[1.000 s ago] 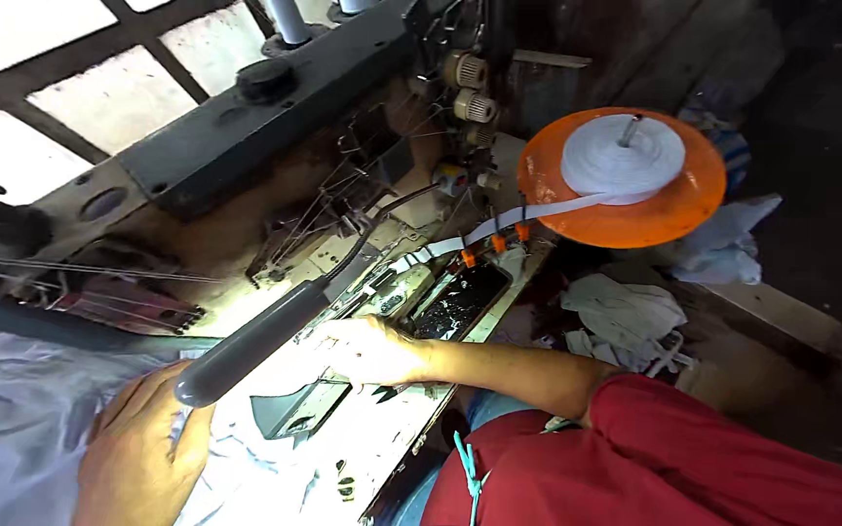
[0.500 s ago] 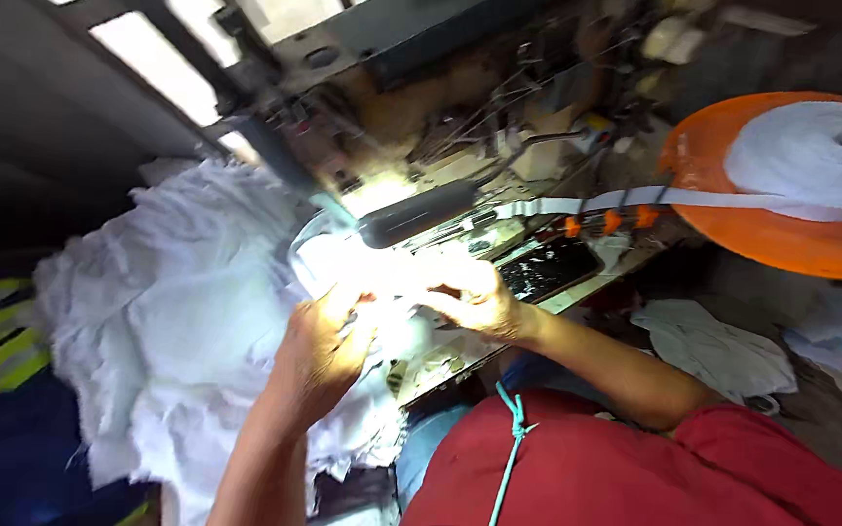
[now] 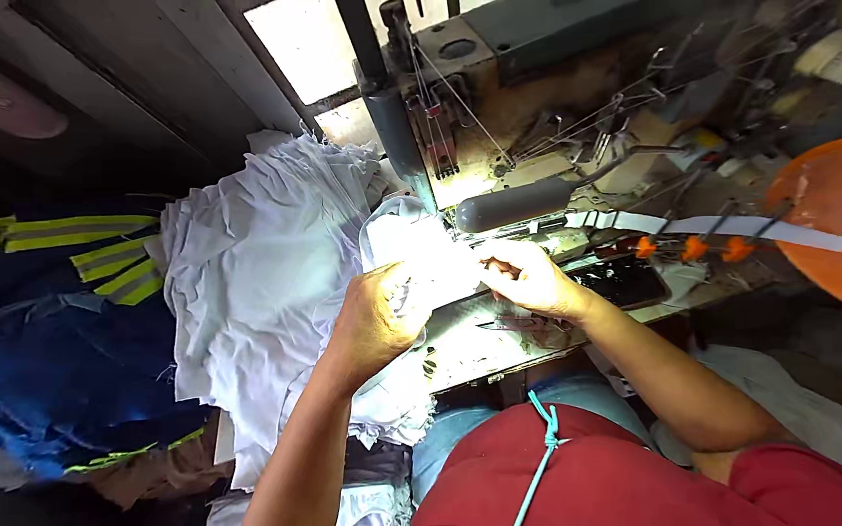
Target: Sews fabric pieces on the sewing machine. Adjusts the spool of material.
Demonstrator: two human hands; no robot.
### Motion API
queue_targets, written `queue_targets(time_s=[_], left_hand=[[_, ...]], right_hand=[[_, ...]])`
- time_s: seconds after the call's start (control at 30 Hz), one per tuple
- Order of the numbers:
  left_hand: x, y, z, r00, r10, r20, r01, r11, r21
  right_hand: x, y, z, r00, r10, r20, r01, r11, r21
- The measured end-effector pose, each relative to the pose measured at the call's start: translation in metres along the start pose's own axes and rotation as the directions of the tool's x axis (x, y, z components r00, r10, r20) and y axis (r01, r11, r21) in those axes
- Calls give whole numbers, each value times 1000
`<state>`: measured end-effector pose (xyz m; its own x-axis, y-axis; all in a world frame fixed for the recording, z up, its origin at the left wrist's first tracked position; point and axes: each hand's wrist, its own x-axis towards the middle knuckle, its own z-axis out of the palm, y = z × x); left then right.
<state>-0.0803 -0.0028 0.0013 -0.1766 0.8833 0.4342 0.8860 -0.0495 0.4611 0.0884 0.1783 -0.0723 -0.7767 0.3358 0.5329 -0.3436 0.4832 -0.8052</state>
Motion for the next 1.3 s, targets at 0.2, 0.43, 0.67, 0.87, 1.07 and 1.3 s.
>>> queue_targets(time_s=[0.2,0.43,0.67,0.87,1.07,1.3], left_hand=[[1,6,4,992,56,-109,-79,972,-221],[2,14,18,958,191,-213,-227,960,-162],[-1,18,37,958,199,-208,-235,958,-165],[-1,19,34,961,187,-202,-220,963,-156],[-2,18,33,961,192,-202,-227,959,-168],[-3,14,39,967,199,-161,-229,953,-196]], right_hand=[[6,-12,10,990,-131,-57,126,988,-95],[5,-35,7,932,-363,-7,354,914,-200],[-10,-17,1,943,-329,46,332,924,-190],[-12,-19,3,943,-328,-46,311,924,-222],[-12,-17,13,915,-399,-56,374,892,-253],[-16,-20,6,904,-415,-99,379,888,-261]])
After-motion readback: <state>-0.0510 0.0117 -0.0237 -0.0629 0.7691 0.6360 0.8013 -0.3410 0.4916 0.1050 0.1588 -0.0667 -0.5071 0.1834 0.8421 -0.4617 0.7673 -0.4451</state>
